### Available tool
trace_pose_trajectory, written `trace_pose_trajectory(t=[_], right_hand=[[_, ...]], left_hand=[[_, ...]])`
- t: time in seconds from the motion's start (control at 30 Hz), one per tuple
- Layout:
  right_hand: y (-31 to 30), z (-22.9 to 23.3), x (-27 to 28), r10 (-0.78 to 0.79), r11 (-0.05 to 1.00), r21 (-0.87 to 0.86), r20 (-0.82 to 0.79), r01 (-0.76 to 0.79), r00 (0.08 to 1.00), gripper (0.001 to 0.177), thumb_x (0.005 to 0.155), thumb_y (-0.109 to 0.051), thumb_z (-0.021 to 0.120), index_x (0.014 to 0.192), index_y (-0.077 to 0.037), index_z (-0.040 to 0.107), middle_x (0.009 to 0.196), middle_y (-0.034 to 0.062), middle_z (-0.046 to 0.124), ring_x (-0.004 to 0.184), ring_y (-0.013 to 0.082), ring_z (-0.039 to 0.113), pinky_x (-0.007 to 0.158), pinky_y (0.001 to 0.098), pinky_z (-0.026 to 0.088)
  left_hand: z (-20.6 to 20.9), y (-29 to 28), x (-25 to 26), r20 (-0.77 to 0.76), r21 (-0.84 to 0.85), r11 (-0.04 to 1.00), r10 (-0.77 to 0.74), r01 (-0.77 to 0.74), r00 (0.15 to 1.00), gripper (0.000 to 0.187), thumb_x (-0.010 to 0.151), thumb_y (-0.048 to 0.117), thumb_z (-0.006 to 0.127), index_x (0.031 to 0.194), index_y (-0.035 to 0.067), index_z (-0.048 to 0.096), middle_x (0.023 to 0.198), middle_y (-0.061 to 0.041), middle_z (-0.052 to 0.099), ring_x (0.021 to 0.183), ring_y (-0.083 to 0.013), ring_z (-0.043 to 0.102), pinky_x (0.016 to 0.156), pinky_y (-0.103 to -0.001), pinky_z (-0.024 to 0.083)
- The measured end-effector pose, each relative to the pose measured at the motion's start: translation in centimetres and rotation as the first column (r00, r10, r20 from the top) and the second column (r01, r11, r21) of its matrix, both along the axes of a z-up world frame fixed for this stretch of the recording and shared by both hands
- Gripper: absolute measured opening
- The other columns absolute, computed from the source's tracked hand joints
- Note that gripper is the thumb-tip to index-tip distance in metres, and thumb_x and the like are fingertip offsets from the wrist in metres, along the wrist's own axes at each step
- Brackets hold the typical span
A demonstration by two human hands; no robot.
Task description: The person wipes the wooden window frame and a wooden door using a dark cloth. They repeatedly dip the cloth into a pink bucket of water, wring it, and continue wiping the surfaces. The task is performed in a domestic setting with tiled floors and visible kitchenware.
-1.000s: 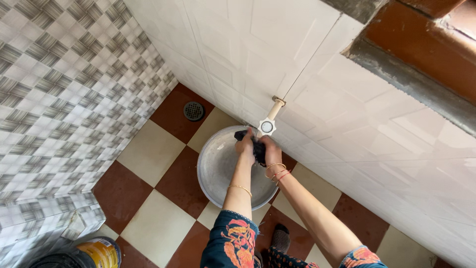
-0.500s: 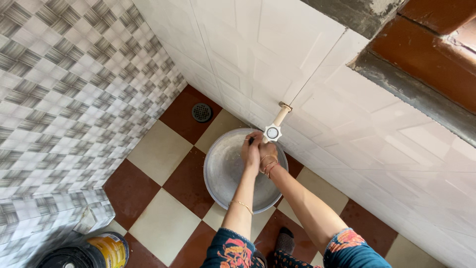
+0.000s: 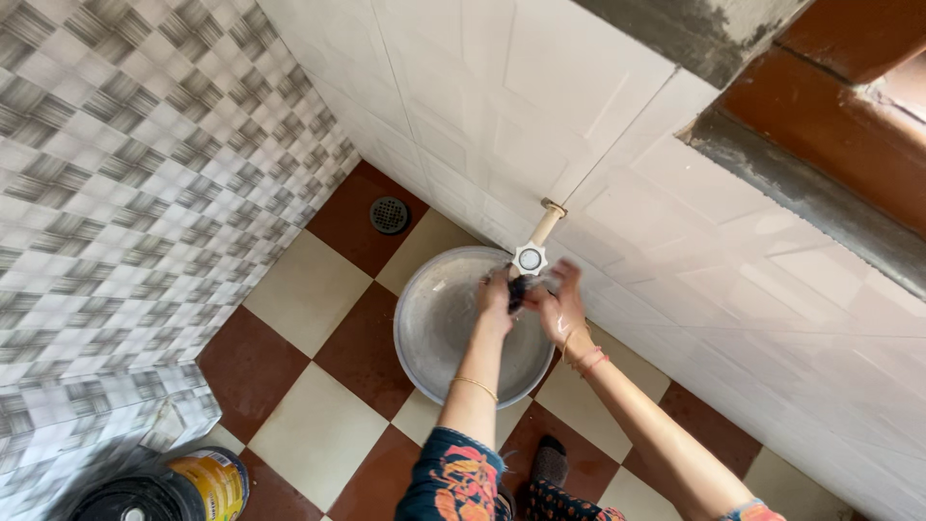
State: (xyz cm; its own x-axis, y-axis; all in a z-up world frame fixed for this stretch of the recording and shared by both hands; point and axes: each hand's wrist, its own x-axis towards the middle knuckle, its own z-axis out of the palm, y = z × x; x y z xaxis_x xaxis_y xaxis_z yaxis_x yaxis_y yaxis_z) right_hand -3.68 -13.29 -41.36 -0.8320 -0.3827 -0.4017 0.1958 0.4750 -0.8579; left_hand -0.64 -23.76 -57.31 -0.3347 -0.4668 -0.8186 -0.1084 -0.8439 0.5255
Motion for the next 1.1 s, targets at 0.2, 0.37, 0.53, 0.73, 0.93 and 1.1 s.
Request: trace_pose_trajectory(t=[0.2,0.37,0.53,0.73,0.93,1.1], right_hand=[[-0.4,9.8,-1.9,0.638,0.719,0.599,-0.770,-0.352,-0.008,0.055,0.089,-0.035,0.064,0.138,-0.012,0.053,0.141,0.0152,0.050,0.116,0.0321,0.059,0.087,0.0435,0.057],[-4.7,5.9,-4.1,0.963,0.211,0.972,-0.224,-0.102,-0.152,0.028,0.101,-0.019,0.060,0.125,-0.005,0.056,0.122,0.0179,0.062,0.100,0.0265,0.068,0.064,0.0336,0.059],[-8.6,5.1,-1.1,0.527,0.615,0.788,-0.420,0.009,0.739,0.056,0.110,-0.048,0.054,0.130,0.004,0.050,0.087,0.0155,0.071,0.077,0.0294,0.073,0.061,0.0413,0.058],[-3.2,12.1,2.5,0.195,0.976,0.064,0.156,-0.207,0.968,0.086,0.085,-0.055,0.063,0.150,-0.012,0.027,0.124,0.0104,0.054,0.103,0.0290,0.065,0.085,0.0513,0.051],[-2.2,20.4,11.2,0.010,0.922,-0.301,0.647,0.244,0.762,0.078,0.084,-0.040,0.079,0.140,-0.004,0.037,0.123,0.0151,0.063,0.110,0.0226,0.066,0.095,0.0403,0.055],[-0.1,27.7,7.9,0.450,0.860,-0.505,0.693,-0.066,0.563,0.024,0.086,-0.018,0.080,0.096,-0.006,0.062,0.084,0.0028,0.061,0.064,0.0081,0.056,0.047,0.0207,0.040]], left_hand=[[1.5,1.7,0.8,-0.100,0.021,1.000,0.013,-0.011,0.995,0.023,0.085,0.024,0.075,0.087,0.003,0.066,0.062,-0.004,0.058,0.043,-0.0157,0.050,0.036,-0.031,0.036],[11.6,-1.0,5.2,0.020,-0.045,0.997,0.062,-0.061,0.998,0.026,0.077,0.018,0.082,0.091,0.007,0.064,0.071,-0.006,0.062,0.051,-0.0171,0.056,0.043,-0.032,0.042],[17.9,-1.1,9.0,-0.015,-0.257,0.940,0.231,-0.227,0.973,0.050,0.078,0.032,0.082,0.116,0.005,0.064,0.116,-0.011,0.068,0.104,-0.0215,0.065,0.091,-0.037,0.052],[23.5,0.2,13.0,-0.239,-0.190,0.956,0.176,-0.224,0.955,0.090,0.090,0.071,0.039,0.158,0.014,0.026,0.166,-0.006,0.021,0.152,-0.0211,0.022,0.123,-0.046,0.016],[28.8,3.3,14.4,-0.095,-0.631,0.769,-0.212,0.106,0.973,0.084,0.103,0.067,0.026,0.159,0.004,0.028,0.163,-0.018,0.027,0.152,-0.0263,0.024,0.125,-0.042,0.017],[40.6,0.7,17.9,-0.043,-0.753,0.639,-0.287,0.158,0.957,0.057,0.102,0.044,0.054,0.140,0.002,0.062,0.110,-0.013,0.053,0.110,-0.0225,0.045,0.100,-0.040,0.025]])
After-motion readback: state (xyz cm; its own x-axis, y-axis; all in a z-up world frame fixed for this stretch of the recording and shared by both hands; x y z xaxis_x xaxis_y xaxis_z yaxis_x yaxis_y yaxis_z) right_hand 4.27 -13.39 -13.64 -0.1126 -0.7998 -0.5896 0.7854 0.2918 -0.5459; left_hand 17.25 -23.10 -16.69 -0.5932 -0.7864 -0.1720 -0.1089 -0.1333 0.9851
